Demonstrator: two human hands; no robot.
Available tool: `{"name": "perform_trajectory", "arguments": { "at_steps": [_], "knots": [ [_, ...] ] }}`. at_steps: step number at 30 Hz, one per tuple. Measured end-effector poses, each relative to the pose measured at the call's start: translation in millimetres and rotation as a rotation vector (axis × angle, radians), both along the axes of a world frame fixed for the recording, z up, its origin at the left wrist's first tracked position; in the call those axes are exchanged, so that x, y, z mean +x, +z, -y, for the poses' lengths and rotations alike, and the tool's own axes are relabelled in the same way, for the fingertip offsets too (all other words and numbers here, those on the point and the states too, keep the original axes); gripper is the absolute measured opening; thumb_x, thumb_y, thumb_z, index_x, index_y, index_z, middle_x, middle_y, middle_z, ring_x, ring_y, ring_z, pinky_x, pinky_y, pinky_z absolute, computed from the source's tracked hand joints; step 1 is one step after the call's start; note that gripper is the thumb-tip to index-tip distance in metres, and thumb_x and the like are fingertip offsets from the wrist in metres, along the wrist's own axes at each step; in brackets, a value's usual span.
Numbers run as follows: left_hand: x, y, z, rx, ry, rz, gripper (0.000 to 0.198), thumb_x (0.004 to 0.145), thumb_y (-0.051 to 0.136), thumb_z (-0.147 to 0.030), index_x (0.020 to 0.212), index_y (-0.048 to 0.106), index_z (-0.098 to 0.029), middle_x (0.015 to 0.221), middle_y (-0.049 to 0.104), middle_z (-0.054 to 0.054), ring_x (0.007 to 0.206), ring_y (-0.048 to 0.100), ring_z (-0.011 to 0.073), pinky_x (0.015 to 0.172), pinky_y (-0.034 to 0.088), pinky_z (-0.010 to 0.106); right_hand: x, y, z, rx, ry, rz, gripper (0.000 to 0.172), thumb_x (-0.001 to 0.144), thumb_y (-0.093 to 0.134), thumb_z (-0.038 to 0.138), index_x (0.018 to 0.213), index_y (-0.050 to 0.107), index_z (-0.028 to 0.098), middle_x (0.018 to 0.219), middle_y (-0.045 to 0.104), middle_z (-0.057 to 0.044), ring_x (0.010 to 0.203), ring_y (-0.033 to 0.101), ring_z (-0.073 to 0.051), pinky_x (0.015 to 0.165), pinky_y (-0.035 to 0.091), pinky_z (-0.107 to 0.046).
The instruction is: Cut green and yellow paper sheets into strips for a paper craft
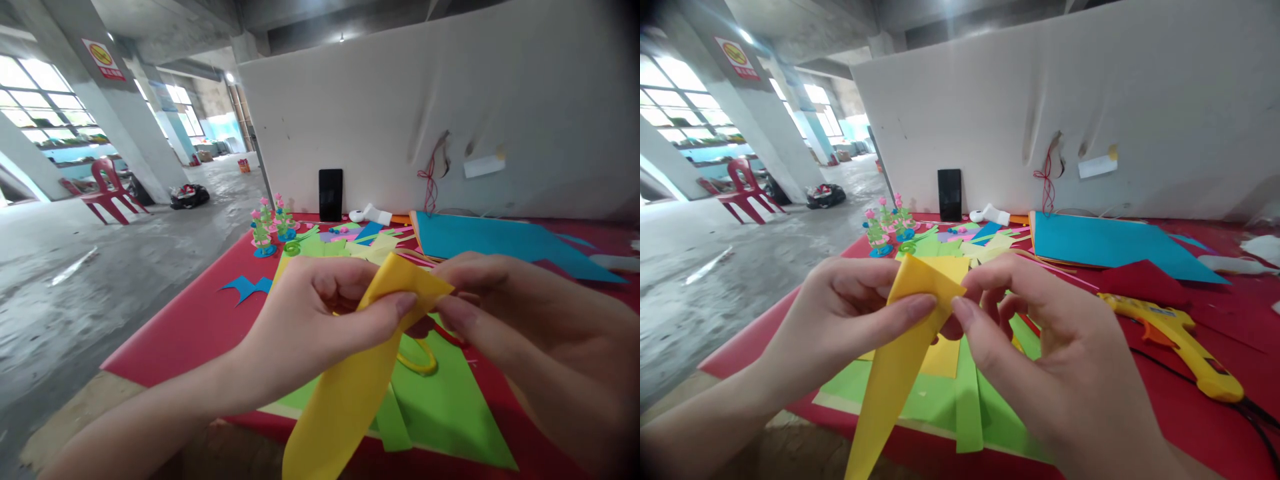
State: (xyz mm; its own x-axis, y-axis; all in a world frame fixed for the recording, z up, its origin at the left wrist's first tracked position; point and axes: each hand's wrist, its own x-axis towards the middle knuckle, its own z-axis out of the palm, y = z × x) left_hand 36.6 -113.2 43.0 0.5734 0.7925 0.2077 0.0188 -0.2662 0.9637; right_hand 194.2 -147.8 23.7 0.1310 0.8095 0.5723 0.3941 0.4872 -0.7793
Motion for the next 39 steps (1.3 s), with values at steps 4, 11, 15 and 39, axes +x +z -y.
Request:
{"name": "perform_trajectory", "arguments": {
  "at_steps": [4, 11, 15, 39],
  "knots": [
    [0.4, 0.3, 0.2, -0.011, -0.014, 0.013, 0.016, 0.078, 0.053, -0.023, 0.086, 0.067, -0.021, 0.077, 0.070, 0.000, 0.072, 0.066, 0.0146, 0.063, 0.055, 0.020, -0.6, -0.5, -0.4, 0.001, -0.008, -0.001, 0.017, 0.066, 0.060, 0.021, 0.072, 0.061, 0.037, 0.067, 0.065, 0.012, 0.057, 0.055, -0.009, 0.047, 0.046, -0.017],
    [1.0, -0.2, 0.1, -0.024, 0.001, -0.005, 0.015, 0.076, 0.056, -0.024, 0.085, 0.067, -0.020, 0.077, 0.070, 0.001, 0.072, 0.066, 0.0176, 0.063, 0.056, 0.024, -1.0, -1.0, -0.8, 0.020, -0.021, 0.015, 0.017, 0.067, 0.059, 0.021, 0.070, 0.061, 0.037, 0.064, 0.064, 0.010, 0.055, 0.053, -0.011, 0.045, 0.046, -0.020],
    [0.9, -0.1, 0.1, -0.024, 0.003, -0.010, 0.015, 0.076, 0.056, -0.025, 0.085, 0.067, -0.021, 0.077, 0.070, 0.001, 0.072, 0.066, 0.0185, 0.062, 0.056, 0.025, -0.6, -1.0, -0.3, 0.024, -0.016, 0.018, 0.016, 0.067, 0.059, 0.022, 0.072, 0.061, 0.038, 0.065, 0.064, 0.010, 0.056, 0.054, -0.012, 0.045, 0.046, -0.020],
    [0.7, -0.8, 0.8, -0.022, -0.008, 0.002, 0.014, 0.076, 0.055, -0.025, 0.083, 0.067, -0.021, 0.076, 0.070, 0.000, 0.071, 0.066, 0.0168, 0.062, 0.056, 0.023, -1.9, -1.6, 0.0, 0.024, -0.046, 0.017, 0.015, 0.068, 0.058, 0.023, 0.071, 0.062, 0.037, 0.068, 0.065, 0.009, 0.058, 0.054, -0.011, 0.044, 0.046, -0.018]
  ]
}}
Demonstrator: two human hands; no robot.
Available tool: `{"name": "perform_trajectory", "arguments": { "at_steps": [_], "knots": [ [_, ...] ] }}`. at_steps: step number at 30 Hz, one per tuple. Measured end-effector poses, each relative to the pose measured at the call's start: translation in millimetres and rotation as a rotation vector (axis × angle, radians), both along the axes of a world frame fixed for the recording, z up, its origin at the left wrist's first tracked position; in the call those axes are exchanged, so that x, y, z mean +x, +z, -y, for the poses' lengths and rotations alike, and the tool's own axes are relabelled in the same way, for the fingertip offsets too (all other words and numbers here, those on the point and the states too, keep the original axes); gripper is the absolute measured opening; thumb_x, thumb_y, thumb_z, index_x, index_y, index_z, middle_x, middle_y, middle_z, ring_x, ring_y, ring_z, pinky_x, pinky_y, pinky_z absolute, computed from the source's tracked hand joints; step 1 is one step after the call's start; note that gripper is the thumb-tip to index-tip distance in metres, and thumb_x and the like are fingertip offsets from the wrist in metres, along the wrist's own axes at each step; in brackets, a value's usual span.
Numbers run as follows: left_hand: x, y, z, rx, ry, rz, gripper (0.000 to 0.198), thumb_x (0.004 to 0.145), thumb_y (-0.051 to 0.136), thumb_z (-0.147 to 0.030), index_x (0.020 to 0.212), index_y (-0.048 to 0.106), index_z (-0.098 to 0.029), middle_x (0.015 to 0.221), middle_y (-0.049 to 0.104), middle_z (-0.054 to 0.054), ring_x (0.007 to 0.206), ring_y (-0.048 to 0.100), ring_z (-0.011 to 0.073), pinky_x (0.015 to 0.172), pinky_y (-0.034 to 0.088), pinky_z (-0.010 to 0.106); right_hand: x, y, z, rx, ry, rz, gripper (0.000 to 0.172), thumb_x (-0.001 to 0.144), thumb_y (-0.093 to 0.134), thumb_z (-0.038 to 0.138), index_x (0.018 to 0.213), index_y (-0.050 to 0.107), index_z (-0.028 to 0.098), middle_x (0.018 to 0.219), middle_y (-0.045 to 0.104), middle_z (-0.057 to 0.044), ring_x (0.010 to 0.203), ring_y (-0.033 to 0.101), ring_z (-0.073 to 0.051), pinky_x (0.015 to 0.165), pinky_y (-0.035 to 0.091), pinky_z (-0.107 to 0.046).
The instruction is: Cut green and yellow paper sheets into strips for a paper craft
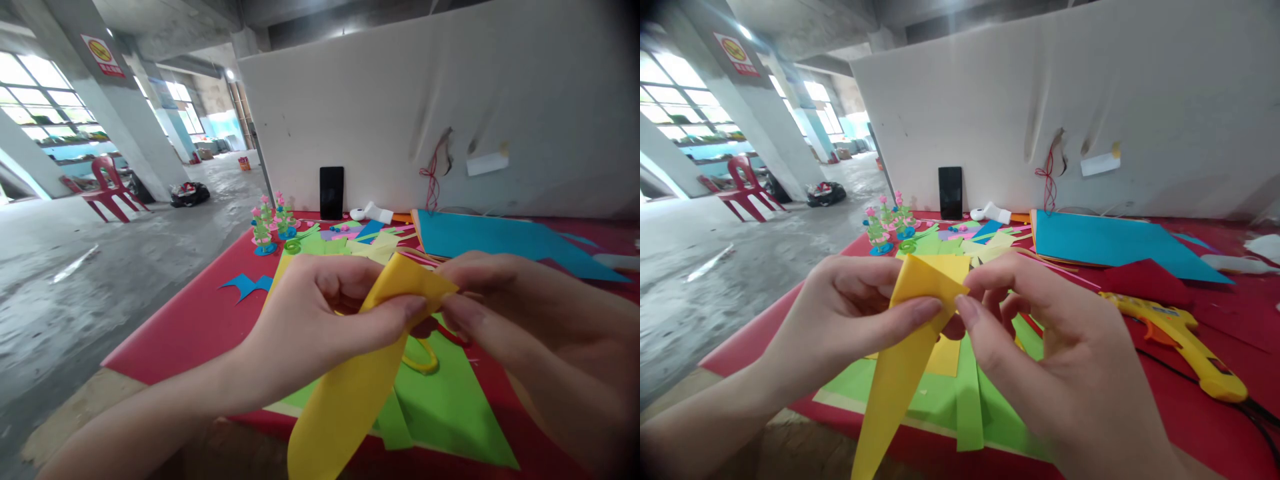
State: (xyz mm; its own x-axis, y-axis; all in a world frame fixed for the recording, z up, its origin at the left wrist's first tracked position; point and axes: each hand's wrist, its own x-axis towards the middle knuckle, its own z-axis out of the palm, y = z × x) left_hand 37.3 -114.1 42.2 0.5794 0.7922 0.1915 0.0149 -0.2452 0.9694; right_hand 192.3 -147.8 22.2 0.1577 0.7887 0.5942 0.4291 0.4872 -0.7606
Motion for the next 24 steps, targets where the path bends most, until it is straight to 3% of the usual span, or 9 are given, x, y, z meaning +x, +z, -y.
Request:
{"name": "perform_trajectory", "arguments": {
  "at_steps": [10, 15, 19, 24],
  "knots": [
    [1, 0.3, 0, 0.001, 0.005, -0.003, 0.014, 0.076, 0.056, -0.024, 0.083, 0.068, -0.021, 0.076, 0.070, 0.000, 0.071, 0.066, 0.0166, 0.061, 0.055, 0.022, -1, -1.1, 0, -0.028, -0.012, -0.012, 0.014, 0.067, 0.059, 0.024, 0.073, 0.062, 0.036, 0.071, 0.065, 0.010, 0.060, 0.056, -0.010, 0.047, 0.046, -0.018],
    [0, -2.0, -3, 0.006, 0.001, -0.010, 0.016, 0.076, 0.056, -0.027, 0.085, 0.068, -0.022, 0.076, 0.070, 0.000, 0.071, 0.066, 0.0158, 0.061, 0.054, 0.021, -1, -3.1, -3, -0.029, 0.019, -0.088, 0.014, 0.067, 0.061, 0.019, 0.070, 0.063, 0.033, 0.061, 0.062, 0.010, 0.049, 0.052, -0.006, 0.043, 0.044, -0.013],
    [1, -6.6, -14, -0.006, 0.022, -0.088, 0.020, 0.074, 0.057, -0.034, 0.082, 0.068, -0.019, 0.075, 0.069, 0.002, 0.069, 0.065, 0.0165, 0.056, 0.051, 0.021, 8, -5.1, -12, -0.115, 0.107, -0.065, 0.006, 0.070, 0.060, 0.022, 0.070, 0.062, 0.027, 0.063, 0.062, 0.007, 0.051, 0.054, -0.005, 0.045, 0.044, -0.011],
    [2, -13.6, -29, -0.008, 0.082, -0.147, 0.024, 0.069, 0.061, -0.039, 0.075, 0.068, -0.017, 0.068, 0.067, 0.002, 0.059, 0.060, 0.0114, 0.048, 0.043, 0.017, 18, -7.8, -26, -0.228, 0.066, -0.152, 0.006, 0.071, 0.060, 0.028, 0.068, 0.060, 0.023, 0.062, 0.058, 0.006, 0.055, 0.052, -0.005, 0.048, 0.043, -0.010]
  ]
}}
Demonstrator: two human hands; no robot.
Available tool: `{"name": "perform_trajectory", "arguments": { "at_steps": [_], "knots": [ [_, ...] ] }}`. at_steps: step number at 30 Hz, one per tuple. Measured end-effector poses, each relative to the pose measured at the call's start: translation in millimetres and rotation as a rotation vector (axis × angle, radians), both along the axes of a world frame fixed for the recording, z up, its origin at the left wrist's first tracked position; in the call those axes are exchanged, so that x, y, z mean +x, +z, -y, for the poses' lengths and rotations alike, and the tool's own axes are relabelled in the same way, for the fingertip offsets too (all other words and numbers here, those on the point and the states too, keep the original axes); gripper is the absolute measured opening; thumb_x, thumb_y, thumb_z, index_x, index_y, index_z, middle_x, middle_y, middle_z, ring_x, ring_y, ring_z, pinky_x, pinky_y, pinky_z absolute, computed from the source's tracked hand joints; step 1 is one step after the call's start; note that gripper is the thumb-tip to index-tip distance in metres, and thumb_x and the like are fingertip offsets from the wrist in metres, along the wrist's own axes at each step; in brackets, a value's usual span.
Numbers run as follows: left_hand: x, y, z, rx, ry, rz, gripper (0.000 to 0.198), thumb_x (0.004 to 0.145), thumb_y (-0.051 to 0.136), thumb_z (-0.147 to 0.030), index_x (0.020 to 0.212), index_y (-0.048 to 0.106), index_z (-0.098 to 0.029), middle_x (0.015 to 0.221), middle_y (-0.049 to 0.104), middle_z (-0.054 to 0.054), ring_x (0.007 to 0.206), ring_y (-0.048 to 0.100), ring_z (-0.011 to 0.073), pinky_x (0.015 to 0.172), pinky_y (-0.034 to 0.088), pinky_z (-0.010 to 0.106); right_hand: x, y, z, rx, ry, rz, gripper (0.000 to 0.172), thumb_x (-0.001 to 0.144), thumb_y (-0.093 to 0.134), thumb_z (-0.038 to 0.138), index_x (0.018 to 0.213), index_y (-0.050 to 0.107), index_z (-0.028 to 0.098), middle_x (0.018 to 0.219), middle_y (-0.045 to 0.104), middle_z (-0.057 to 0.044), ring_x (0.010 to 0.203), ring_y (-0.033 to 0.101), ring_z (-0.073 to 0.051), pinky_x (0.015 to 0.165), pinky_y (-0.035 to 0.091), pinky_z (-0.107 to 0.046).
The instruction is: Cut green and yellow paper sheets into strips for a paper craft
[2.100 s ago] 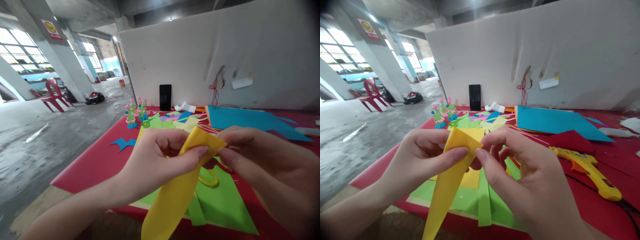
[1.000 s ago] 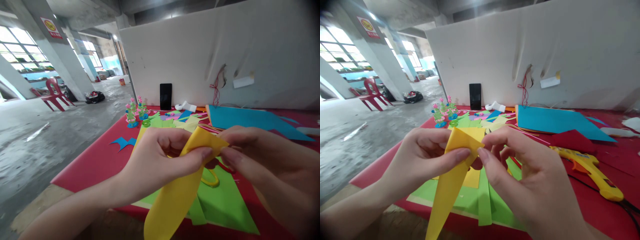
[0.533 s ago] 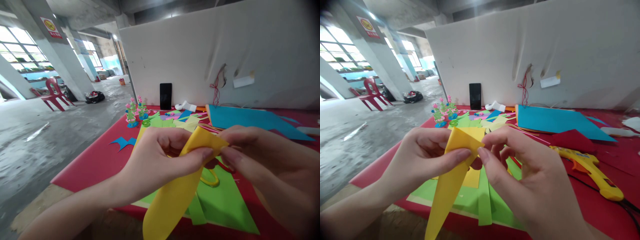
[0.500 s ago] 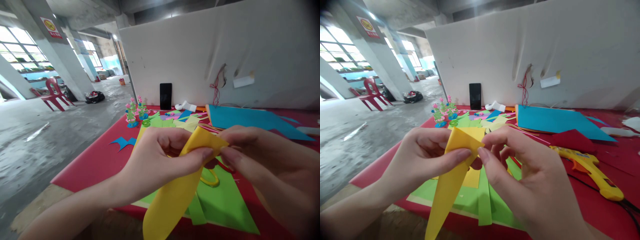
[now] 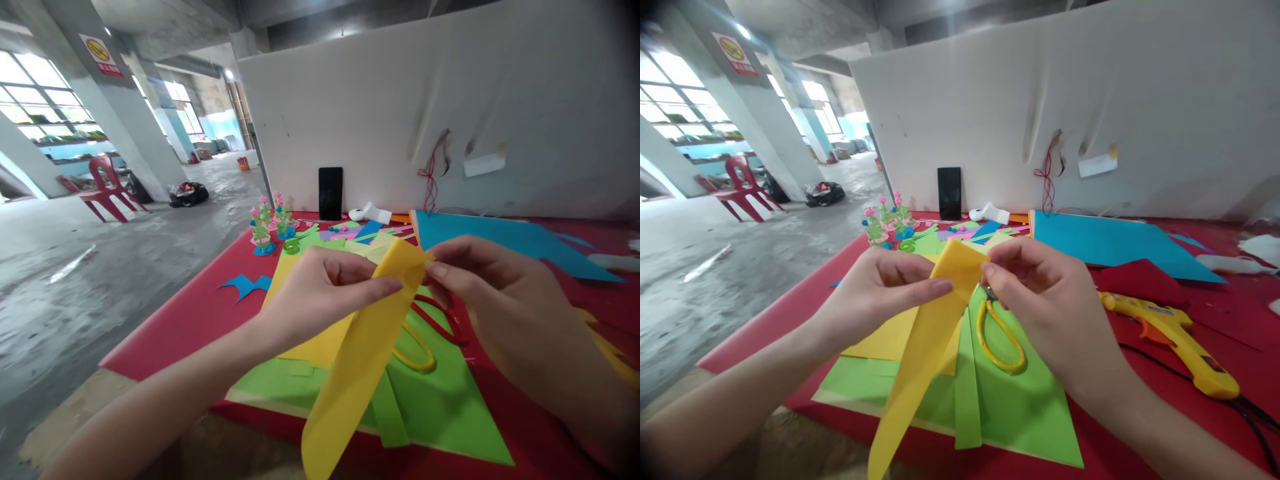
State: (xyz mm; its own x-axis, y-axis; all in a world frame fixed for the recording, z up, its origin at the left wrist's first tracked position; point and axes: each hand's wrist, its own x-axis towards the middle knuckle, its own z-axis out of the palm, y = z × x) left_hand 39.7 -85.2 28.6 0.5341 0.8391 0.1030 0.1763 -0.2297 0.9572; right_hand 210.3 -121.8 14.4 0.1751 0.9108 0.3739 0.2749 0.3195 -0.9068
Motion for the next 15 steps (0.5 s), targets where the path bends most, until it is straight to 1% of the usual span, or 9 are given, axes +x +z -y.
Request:
{"name": "perform_trajectory", "arguments": {
  "at_steps": [3, 5, 7, 9, 12, 15],
  "knots": [
    [0, -3.0, -7, 0.020, 0.049, -0.038, 0.026, 0.069, 0.061, -0.040, 0.067, 0.066, -0.014, 0.060, 0.061, 0.000, 0.051, 0.052, 0.0068, 0.043, 0.037, 0.015, 4, -1.4, -6, -0.037, 0.032, -0.052, 0.007, 0.070, 0.060, 0.028, 0.068, 0.060, 0.022, 0.061, 0.056, 0.005, 0.054, 0.050, -0.005, 0.049, 0.043, -0.012],
    [0, -4.6, -12, 0.011, 0.040, -0.039, 0.026, 0.069, 0.061, -0.038, 0.062, 0.064, -0.013, 0.054, 0.055, -0.002, 0.048, 0.046, 0.0042, 0.042, 0.034, 0.014, 8, -3.0, -12, -0.075, 0.062, -0.042, 0.008, 0.071, 0.059, 0.028, 0.069, 0.058, 0.021, 0.060, 0.054, 0.005, 0.054, 0.049, -0.006, 0.048, 0.042, -0.014],
    [-1, -6.4, -18, -0.014, 0.001, -0.050, 0.025, 0.068, 0.062, -0.036, 0.059, 0.063, -0.013, 0.050, 0.049, -0.004, 0.046, 0.041, 0.0032, 0.042, 0.033, 0.013, 15, -4.9, -19, -0.137, 0.139, 0.039, 0.008, 0.072, 0.057, 0.027, 0.069, 0.056, 0.020, 0.059, 0.052, 0.005, 0.052, 0.047, -0.006, 0.048, 0.040, -0.016],
    [-1, -8.7, -23, -0.062, -0.070, -0.115, 0.024, 0.066, 0.063, -0.035, 0.057, 0.062, -0.013, 0.049, 0.047, -0.004, 0.047, 0.040, 0.0035, 0.043, 0.033, 0.014, 22, -6.5, -26, -0.238, 0.287, 0.196, 0.007, 0.074, 0.053, 0.026, 0.073, 0.056, 0.020, 0.060, 0.051, 0.004, 0.052, 0.046, -0.007, 0.048, 0.039, -0.019],
    [-1, -13.5, -28, -0.137, -0.227, -0.291, 0.024, 0.063, 0.064, -0.036, 0.058, 0.062, -0.013, 0.051, 0.048, -0.004, 0.048, 0.041, 0.0047, 0.045, 0.033, 0.016, 26, -7.7, -32, -0.370, 0.537, 0.453, 0.014, 0.076, 0.049, 0.030, 0.079, 0.059, 0.020, 0.063, 0.052, 0.003, 0.055, 0.047, -0.009, 0.048, 0.036, -0.020],
    [0, -19.8, -25, -0.134, -0.352, -0.410, 0.027, 0.064, 0.063, -0.039, 0.058, 0.060, -0.012, 0.050, 0.045, -0.004, 0.048, 0.039, 0.0050, 0.043, 0.030, 0.016, 21, -8.8, -28, -0.409, 0.668, 0.614, 0.019, 0.076, 0.050, 0.036, 0.075, 0.061, 0.020, 0.064, 0.054, 0.003, 0.057, 0.045, -0.009, 0.046, 0.032, -0.020]
  ]
}}
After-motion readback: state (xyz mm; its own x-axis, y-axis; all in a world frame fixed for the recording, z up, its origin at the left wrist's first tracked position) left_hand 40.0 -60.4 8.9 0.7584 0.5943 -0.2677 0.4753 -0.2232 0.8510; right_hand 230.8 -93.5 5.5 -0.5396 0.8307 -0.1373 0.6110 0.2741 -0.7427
